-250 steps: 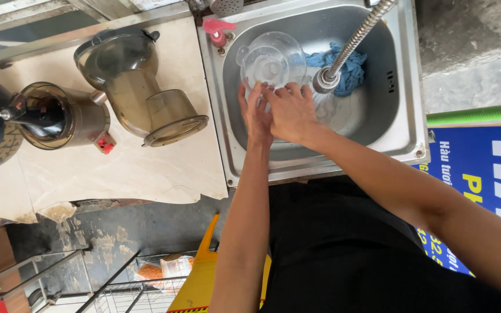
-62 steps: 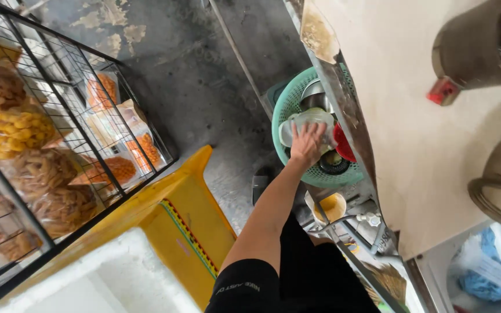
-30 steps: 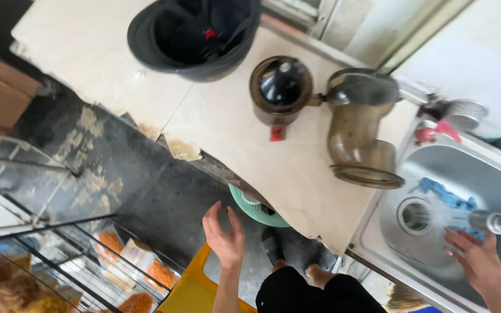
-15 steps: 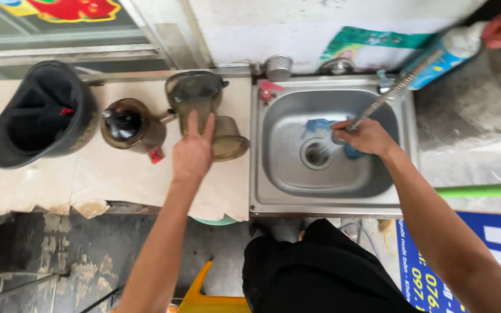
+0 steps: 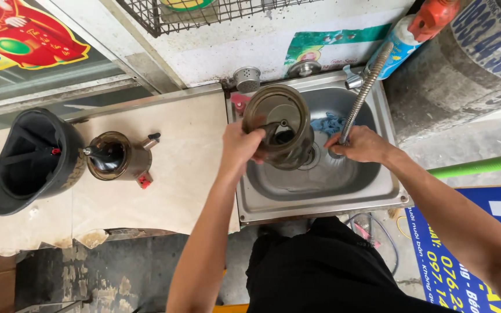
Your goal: Disassembling and washing the components of a juicer in a sink.
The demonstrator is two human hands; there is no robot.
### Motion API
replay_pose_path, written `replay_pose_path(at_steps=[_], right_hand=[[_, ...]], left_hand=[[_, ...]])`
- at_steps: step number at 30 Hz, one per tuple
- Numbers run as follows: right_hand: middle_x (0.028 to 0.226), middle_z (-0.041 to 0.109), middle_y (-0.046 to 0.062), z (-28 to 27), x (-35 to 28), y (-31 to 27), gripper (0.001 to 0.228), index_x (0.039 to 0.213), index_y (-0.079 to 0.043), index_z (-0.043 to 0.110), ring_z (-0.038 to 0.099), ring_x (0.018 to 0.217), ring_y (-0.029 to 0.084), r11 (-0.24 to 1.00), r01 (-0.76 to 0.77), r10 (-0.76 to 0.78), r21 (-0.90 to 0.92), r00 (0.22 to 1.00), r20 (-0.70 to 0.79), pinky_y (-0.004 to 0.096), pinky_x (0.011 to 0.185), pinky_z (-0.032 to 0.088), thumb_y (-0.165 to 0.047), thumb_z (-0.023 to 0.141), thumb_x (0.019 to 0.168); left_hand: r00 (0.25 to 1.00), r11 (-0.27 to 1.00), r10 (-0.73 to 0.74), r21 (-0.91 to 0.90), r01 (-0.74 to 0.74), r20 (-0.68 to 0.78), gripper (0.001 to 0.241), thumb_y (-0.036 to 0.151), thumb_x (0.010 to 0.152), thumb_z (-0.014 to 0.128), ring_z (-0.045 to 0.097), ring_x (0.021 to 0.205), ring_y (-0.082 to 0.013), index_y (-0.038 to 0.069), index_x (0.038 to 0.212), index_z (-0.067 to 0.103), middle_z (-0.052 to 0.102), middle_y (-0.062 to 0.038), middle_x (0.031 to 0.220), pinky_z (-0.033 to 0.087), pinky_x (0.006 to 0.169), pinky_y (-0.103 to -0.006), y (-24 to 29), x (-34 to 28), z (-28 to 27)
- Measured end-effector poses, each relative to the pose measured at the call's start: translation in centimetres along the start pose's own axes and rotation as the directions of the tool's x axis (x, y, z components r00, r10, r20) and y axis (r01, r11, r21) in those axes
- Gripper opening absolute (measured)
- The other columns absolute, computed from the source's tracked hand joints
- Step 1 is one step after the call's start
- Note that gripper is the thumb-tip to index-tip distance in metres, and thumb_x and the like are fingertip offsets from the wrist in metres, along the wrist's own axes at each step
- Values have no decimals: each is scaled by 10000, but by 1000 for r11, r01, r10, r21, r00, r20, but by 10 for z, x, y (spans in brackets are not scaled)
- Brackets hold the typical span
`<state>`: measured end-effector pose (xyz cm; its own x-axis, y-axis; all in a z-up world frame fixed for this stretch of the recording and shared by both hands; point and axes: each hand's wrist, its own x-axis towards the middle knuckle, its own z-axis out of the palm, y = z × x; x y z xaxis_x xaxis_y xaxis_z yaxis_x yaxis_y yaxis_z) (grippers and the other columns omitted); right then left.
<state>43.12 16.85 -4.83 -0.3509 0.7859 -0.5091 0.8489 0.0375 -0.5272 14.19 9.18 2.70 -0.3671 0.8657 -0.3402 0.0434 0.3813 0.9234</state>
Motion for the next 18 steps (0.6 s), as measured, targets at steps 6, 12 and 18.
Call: replay_pose_path(at_steps=[6,12,18], right_hand=[[1074,812,74,-20,-21,-2,253,1068,-288,833,729,1084,360,996,71,-63,53,990,-127,512,993,554,-262,798,819],[1144,788,127,-56,-54,-52,198,1007,-154,829,746,1024,356,929,318,-255,192,921,-294,499,870,577,-105,805,817],[1138,775,147,-40,-13,-89,215,1076,-137,815,739,1054,309,777,573,-410,262,776,-480,444,833,607,-70,812,871]], left_hand=[[969,948,-233,-200,246,86,598,116,879,600,716,649,-463,-185,1376,459,517,-440,1187,686,541,-479,-57,50,43],[909,920,-341,-113,375,240,685,239,986,473,681,985,-523,-62,1563,259,304,-427,1492,697,731,-537,-64,80,82],[865,910,-396,5,415,309,711,110,931,503,680,867,-557,-97,1561,247,293,-426,1511,686,637,-548,-78,90,116]])
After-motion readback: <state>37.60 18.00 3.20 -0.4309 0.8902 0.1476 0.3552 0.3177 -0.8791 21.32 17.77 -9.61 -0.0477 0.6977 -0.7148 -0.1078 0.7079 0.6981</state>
